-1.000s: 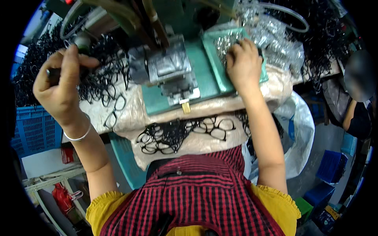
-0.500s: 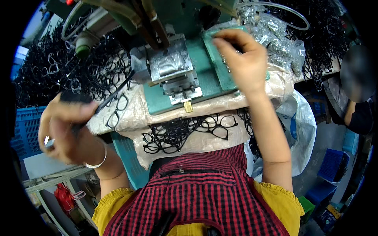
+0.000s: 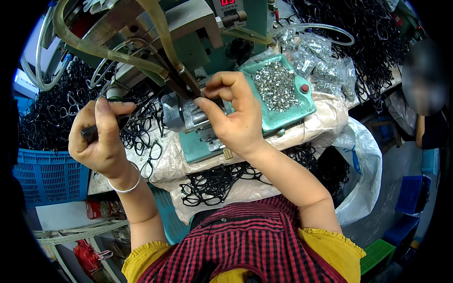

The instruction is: The person repeatedly picks up black eyeglass frames and small metal components from a table, places them into a green manual press machine, and operates the lever to attach the components. The finished frames are placed on the table. The person continues this repetitive assembly process throughout the clip.

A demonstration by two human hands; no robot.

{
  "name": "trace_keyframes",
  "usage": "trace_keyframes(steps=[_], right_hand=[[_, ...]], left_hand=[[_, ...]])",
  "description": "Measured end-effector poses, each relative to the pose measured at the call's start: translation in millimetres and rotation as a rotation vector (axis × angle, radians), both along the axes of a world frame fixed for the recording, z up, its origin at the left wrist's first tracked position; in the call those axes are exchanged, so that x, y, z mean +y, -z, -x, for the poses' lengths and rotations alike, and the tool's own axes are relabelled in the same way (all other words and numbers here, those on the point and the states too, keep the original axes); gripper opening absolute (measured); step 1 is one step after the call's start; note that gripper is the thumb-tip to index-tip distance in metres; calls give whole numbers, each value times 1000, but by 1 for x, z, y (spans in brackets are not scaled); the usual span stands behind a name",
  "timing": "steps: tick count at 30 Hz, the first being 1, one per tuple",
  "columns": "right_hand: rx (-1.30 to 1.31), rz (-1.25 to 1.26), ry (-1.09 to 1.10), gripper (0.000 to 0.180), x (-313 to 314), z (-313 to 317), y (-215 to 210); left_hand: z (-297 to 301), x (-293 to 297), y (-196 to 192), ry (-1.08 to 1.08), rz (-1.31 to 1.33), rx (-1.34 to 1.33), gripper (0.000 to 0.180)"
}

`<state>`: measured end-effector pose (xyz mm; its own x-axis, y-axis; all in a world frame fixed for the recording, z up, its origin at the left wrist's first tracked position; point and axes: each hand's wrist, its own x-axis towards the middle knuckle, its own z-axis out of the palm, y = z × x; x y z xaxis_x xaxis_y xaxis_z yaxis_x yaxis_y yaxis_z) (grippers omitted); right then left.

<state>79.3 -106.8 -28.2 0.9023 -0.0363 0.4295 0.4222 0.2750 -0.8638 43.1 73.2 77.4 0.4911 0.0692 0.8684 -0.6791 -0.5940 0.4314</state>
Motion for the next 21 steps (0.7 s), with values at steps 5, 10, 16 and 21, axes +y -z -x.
trace_keyframes(steps=[5, 10, 16, 21], right_hand=[[103, 118, -187, 49, -19, 26, -40], [-187, 917, 321, 30, -66, -20, 1], [-77, 1232, 720, 14, -110, -35, 73], [79, 859, 536, 21, -125, -58, 65]], left_hand=[[24, -13, 8, 58, -510, -111, 27], [27, -52, 44, 203, -832, -225, 23], [30, -68, 58, 145, -850, -240, 21], [35, -68, 65, 121, -804, -127, 27]])
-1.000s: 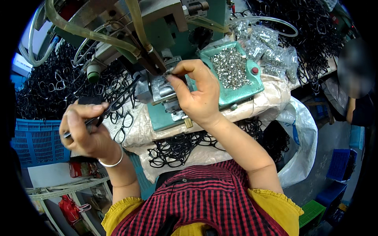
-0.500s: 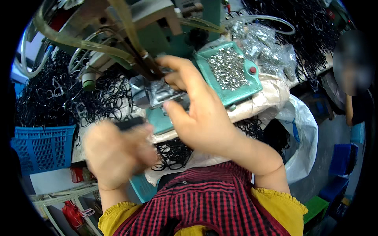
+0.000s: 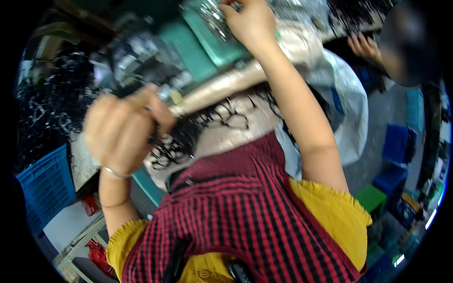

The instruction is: The person repeatedly picks up black eyeglass frames and small metal components from a table, places them into a green manual press machine, and operates the lever to attach the components. The finished frames are placed on the table. The person continues this repetitive assembly process throughout the clip.

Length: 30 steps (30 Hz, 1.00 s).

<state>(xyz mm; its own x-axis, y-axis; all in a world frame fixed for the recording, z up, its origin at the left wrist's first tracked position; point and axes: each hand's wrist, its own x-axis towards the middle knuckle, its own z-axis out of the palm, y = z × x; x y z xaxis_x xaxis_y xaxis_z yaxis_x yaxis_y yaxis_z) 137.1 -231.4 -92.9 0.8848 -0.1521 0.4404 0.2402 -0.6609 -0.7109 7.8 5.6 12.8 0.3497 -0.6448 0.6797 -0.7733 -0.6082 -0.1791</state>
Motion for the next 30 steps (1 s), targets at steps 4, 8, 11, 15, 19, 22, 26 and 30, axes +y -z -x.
trace_keyframes(steps=[4, 8, 11, 15, 19, 22, 26, 30], right_hand=[[127, 41, -118, 17, 8, 22, -56], [-129, 411, -64, 20, 20, 21, -28], [-201, 412, 25, 17, 14, 18, -13], [-258, 279, -10, 10, 10, 25, -19], [-91, 98, -5, 12, 24, 25, -33], [-173, 132, -57, 19, 23, 6, 12], [-163, 67, -68, 17, 17, 12, 21], [-113, -25, -109, 15, 22, 8, 15]], left_hand=[[-1, -1, -2, -17, 12, 52, 26], [7, 1, -8, -42, -68, 104, 17], [22, 15, 29, -45, 350, 239, 28], [60, 23, 95, -174, 259, 534, 24], [50, -29, 167, -24, -153, 810, 9], [43, -42, 214, -231, -385, 738, 6], [48, -12, 142, -132, -102, 963, 10], [47, 35, 36, -154, 207, 1195, 17]])
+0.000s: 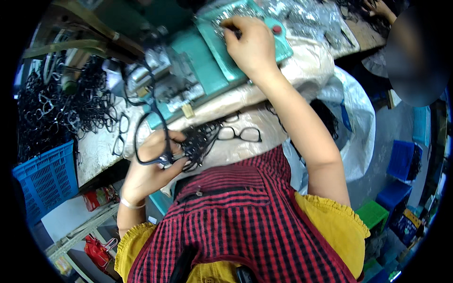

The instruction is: The person repeatedly picks up black eyeglass frames and small metal components from a table, places them into a green manual press machine, and operates the lever to attach the components. The finished frames are placed on the table. The person continues this repetitive assembly process throughout the clip.

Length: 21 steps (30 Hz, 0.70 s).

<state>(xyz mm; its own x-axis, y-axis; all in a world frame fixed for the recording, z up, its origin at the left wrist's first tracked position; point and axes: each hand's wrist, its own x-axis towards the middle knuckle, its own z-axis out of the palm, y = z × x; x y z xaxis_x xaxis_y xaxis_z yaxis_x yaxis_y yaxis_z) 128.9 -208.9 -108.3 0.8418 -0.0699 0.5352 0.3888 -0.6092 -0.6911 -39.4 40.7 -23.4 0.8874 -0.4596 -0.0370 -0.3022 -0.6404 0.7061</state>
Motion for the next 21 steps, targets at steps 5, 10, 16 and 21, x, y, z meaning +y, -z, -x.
trace_keyframes(steps=[5, 10, 16, 21], right_hand=[[-51, 13, 27, 12, 4, 2, -7], [21, -109, -17, 7, -8, 45, -35], [43, -311, -410, 22, 53, 31, -93], [93, -468, -376, 38, 83, 34, -89]], left_hand=[[-18, 82, -18, -360, 474, 238, 28], [-2, 123, 47, -698, 1208, -143, 35], [-45, 97, 10, -704, 794, -406, 48], [-37, 95, 54, -933, 892, -426, 51]])
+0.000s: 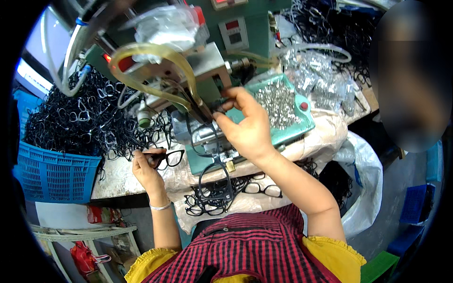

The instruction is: The person repeatedly picks up black eyeglass frames and small metal components from a table, places them into a green manual press machine, and operates the lever to attach the components. The finished frames are placed on the table. The person continues this repetitive assembly process throughout the clip.

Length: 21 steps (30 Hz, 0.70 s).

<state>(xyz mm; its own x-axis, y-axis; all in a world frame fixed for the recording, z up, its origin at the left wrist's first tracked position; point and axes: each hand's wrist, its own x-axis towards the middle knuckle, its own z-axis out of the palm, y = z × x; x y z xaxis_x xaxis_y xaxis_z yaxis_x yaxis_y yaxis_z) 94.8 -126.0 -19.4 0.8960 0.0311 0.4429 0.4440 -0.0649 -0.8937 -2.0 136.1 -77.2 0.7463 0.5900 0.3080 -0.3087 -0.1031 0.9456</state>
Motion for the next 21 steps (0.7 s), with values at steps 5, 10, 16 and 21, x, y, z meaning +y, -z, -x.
trace_keyframes(steps=[5, 10, 16, 21], right_hand=[[109, -130, -102, 47, 0, 4, -2], [281, -417, -269, 54, 11, 9, -7], [236, -331, -201, 53, 19, 8, -13], [264, -450, -256, 51, 17, 12, -12]], left_hand=[[-12, -20, -63, -5, 5, -240, 64], [-30, -61, -159, 115, -784, -332, 50], [-36, -48, -149, 209, -676, -404, 47], [-42, -54, -153, 185, -748, -449, 50]])
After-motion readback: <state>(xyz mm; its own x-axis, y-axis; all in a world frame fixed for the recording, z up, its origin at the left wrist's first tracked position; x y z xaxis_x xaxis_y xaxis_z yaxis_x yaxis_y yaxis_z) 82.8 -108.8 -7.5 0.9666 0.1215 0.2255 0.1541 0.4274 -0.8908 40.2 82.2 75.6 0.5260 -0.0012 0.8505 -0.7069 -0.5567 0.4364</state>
